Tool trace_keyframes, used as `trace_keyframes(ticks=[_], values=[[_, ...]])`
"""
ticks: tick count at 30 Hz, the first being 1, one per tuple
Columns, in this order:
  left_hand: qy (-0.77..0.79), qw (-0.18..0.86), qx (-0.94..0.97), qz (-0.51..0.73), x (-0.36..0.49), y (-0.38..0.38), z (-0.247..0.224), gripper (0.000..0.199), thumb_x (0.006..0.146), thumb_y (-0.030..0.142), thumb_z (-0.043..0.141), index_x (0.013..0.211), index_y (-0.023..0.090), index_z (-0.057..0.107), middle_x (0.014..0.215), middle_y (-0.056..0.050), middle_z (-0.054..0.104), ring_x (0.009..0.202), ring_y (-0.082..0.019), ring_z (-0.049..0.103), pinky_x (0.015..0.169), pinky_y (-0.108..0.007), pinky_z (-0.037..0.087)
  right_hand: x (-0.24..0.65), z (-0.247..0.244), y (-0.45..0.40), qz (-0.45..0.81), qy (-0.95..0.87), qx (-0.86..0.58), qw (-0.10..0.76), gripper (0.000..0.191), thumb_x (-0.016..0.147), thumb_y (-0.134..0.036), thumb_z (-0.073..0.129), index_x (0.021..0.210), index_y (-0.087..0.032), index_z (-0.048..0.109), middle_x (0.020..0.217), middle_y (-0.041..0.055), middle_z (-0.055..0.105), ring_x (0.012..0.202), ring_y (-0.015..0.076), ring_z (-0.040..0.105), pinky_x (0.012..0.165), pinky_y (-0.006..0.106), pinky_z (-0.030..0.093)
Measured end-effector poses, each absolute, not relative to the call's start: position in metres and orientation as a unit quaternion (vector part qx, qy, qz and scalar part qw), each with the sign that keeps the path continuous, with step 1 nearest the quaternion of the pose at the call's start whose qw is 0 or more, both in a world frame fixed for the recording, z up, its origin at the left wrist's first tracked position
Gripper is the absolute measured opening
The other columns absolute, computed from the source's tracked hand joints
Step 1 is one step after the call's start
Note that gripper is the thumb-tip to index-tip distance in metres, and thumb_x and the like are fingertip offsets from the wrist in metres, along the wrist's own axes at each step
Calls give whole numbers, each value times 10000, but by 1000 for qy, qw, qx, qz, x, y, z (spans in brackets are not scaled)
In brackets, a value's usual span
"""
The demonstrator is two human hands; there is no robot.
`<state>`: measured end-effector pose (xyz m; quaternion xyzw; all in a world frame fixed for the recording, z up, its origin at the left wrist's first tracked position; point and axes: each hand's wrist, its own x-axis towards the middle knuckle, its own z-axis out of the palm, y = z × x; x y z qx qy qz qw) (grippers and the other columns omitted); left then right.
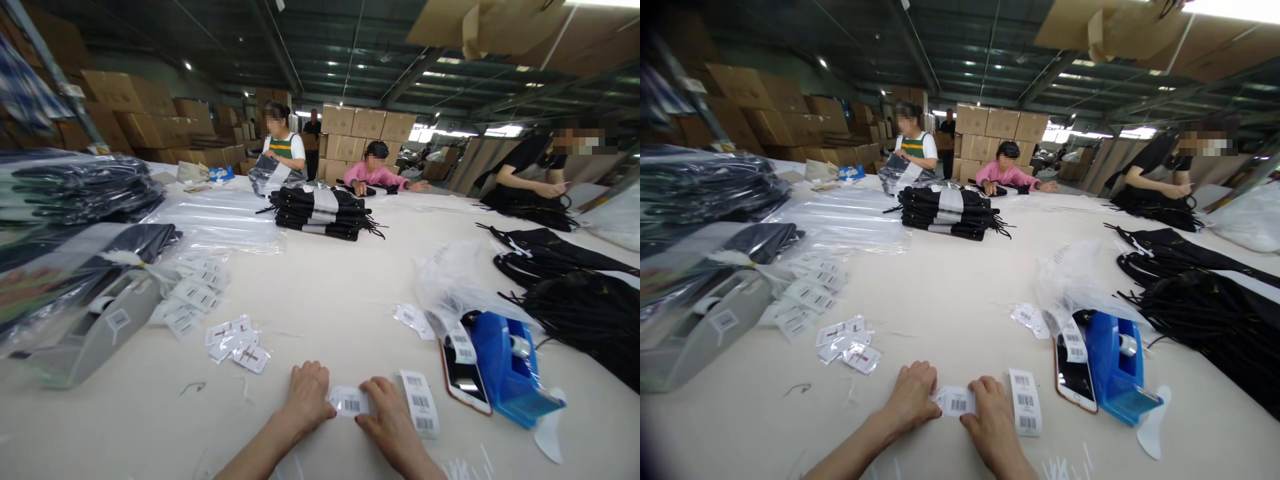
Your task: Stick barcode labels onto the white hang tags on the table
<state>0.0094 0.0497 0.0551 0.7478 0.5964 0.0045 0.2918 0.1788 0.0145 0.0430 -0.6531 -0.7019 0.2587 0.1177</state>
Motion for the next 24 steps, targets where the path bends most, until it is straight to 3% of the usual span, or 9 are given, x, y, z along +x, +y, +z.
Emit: trace_keyframes(ticks=[5, 11, 19, 24], values=[[589, 326, 739, 32, 4, 51, 56, 263, 550, 231, 630, 796, 151, 582, 896, -78, 589, 897, -253, 502, 786, -354, 352, 184, 46, 24, 318, -678, -652, 119, 244, 561, -154, 511, 803, -182, 484, 881, 63, 543, 865, 220, 492, 765, 329, 368], [568, 425, 700, 81, -11, 52, 53, 219, 607, 104, 525, 804, 154, 606, 707, 2, 601, 682, -146, 532, 611, -231, 370, 188, 35, 19, 442, -628, -603, 216, 81, 660, -235, 431, 736, -208, 439, 635, -16, 472, 636, 165, 459, 605, 289, 340], [544, 521, 643, 137, -2, 47, 53, 166, 556, 86, 569, 698, 137, 638, 569, 50, 540, 564, -102, 469, 502, -195, 313, 178, 42, 14, 546, -548, -545, 324, 150, 640, -322, 572, 659, -186, 512, 573, -38, 455, 572, 131, 419, 548, 263, 317], [532, 544, 629, 161, 1, 45, 55, 149, 526, 106, 616, 669, 136, 644, 555, 56, 523, 549, -93, 450, 489, -195, 299, 170, 39, 6, 586, -502, -531, 350, 235, 657, -389, 622, 742, -190, 530, 578, -33, 508, 553, 132, 464, 532, 258, 356]])
